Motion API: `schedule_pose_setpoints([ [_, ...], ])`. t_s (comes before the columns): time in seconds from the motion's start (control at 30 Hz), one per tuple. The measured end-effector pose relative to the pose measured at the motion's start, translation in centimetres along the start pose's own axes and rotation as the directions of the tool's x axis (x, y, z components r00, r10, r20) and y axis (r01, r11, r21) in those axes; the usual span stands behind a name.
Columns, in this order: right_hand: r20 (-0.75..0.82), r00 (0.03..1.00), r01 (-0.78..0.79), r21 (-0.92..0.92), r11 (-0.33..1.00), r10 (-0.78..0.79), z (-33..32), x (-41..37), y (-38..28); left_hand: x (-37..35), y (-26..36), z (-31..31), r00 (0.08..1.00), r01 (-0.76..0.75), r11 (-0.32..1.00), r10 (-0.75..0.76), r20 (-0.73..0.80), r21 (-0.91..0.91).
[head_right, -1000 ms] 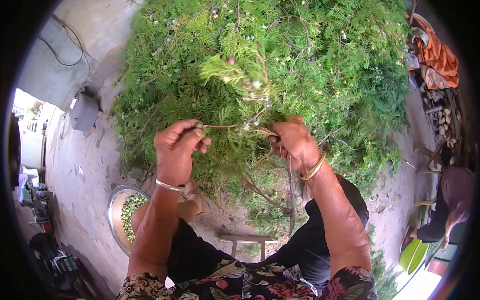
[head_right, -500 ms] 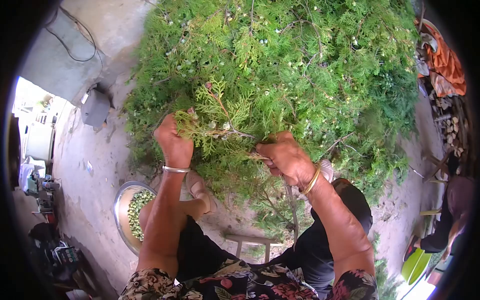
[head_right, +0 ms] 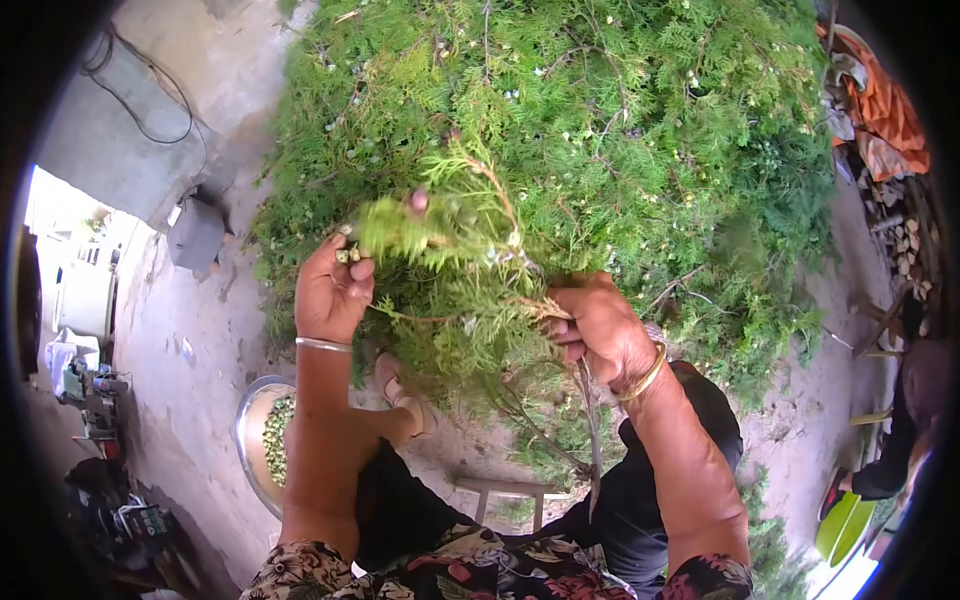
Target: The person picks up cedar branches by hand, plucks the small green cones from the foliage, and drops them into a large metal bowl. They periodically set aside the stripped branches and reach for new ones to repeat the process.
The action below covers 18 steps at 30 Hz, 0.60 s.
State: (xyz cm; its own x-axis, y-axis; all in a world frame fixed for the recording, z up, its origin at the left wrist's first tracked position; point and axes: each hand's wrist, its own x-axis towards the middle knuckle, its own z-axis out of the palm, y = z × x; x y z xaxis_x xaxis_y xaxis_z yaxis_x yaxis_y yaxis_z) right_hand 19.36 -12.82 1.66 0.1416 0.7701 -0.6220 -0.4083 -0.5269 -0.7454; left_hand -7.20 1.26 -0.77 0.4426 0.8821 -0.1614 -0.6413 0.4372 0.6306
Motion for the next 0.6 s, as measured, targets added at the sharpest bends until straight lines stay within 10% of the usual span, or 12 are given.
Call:
schedule_pose_setpoints([
  [0.13, 0.236, 0.972, -0.062, 0.277, 0.959, -0.005, -0.9, 0.7, -0.1, -0.6, -1.0, 2.5, 0.995, 0.053, 0.993, -0.044, 0.088, -0.107],
  [0.6, 0.114, 0.994, -0.042, 0.357, 0.933, 0.002, -0.5, 2.8, 1.1, -3.5, -3.8, 5.1, 0.971, 0.09, 0.955, -0.147, 0.189, 0.282],
])
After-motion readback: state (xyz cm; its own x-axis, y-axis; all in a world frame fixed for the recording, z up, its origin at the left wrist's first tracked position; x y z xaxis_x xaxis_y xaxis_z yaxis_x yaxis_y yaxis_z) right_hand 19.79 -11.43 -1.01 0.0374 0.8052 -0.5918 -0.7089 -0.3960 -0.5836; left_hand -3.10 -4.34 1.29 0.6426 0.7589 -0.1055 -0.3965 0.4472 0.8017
